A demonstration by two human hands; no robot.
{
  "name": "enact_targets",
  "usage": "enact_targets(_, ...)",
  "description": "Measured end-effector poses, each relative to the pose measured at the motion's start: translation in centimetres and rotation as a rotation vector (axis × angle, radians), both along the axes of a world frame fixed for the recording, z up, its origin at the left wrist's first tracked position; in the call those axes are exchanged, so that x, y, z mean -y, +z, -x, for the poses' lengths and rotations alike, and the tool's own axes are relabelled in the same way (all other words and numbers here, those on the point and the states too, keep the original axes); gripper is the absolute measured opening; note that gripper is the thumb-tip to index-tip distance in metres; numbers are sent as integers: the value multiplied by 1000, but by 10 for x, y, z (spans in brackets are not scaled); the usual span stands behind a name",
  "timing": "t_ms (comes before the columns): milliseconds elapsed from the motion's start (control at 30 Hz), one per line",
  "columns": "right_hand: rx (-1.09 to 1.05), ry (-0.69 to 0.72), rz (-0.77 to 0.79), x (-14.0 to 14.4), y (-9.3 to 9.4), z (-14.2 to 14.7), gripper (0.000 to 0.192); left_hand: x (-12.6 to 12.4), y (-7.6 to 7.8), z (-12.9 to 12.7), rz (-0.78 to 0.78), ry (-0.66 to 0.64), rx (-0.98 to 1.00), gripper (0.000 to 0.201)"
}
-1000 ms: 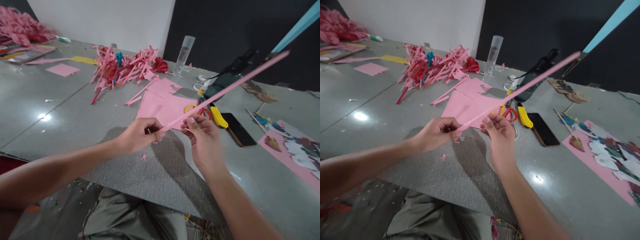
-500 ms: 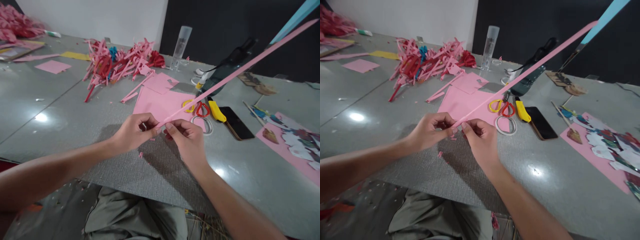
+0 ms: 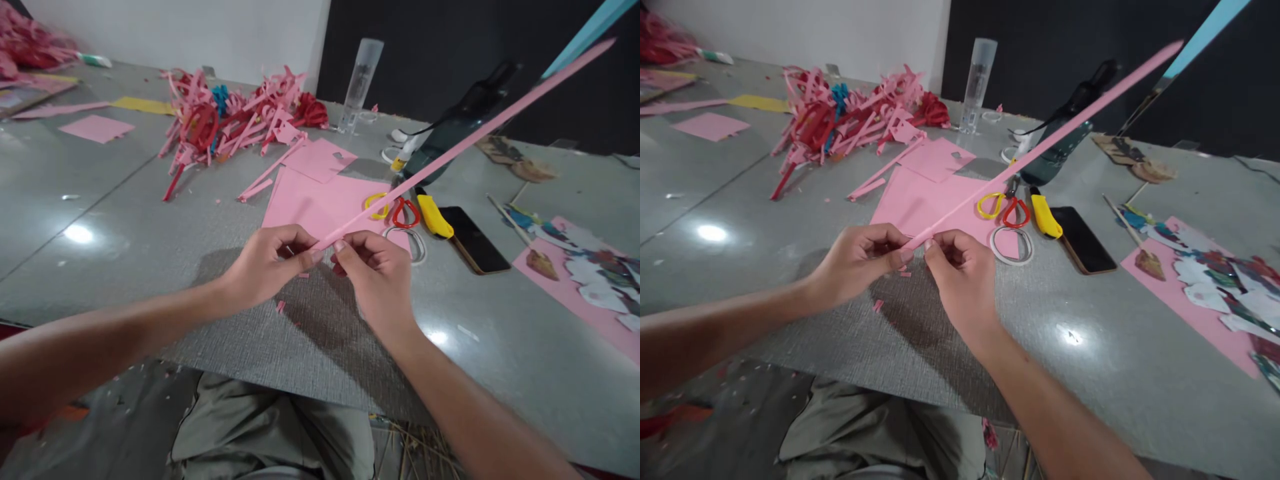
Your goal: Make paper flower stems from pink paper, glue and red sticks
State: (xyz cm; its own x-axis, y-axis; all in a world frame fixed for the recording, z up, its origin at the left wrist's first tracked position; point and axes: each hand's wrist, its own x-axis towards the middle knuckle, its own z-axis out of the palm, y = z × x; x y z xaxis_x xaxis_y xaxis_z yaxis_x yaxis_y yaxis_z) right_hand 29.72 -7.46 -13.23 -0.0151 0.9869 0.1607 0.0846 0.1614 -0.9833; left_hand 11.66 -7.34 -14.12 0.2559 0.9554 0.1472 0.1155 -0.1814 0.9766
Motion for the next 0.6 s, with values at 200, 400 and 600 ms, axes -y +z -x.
enact_targets(200, -54, -31, 35, 1, -1, 4, 14, 9, -1, -10, 28, 64, 93, 25)
enact_targets(400, -130, -8, 96, 2, -2, 9, 15, 17, -10, -19, 103, 98, 213, 28)
enact_targets(600, -158, 15, 115, 2, -3, 11, 16, 21, -20, -21, 182, 89, 307, 27)
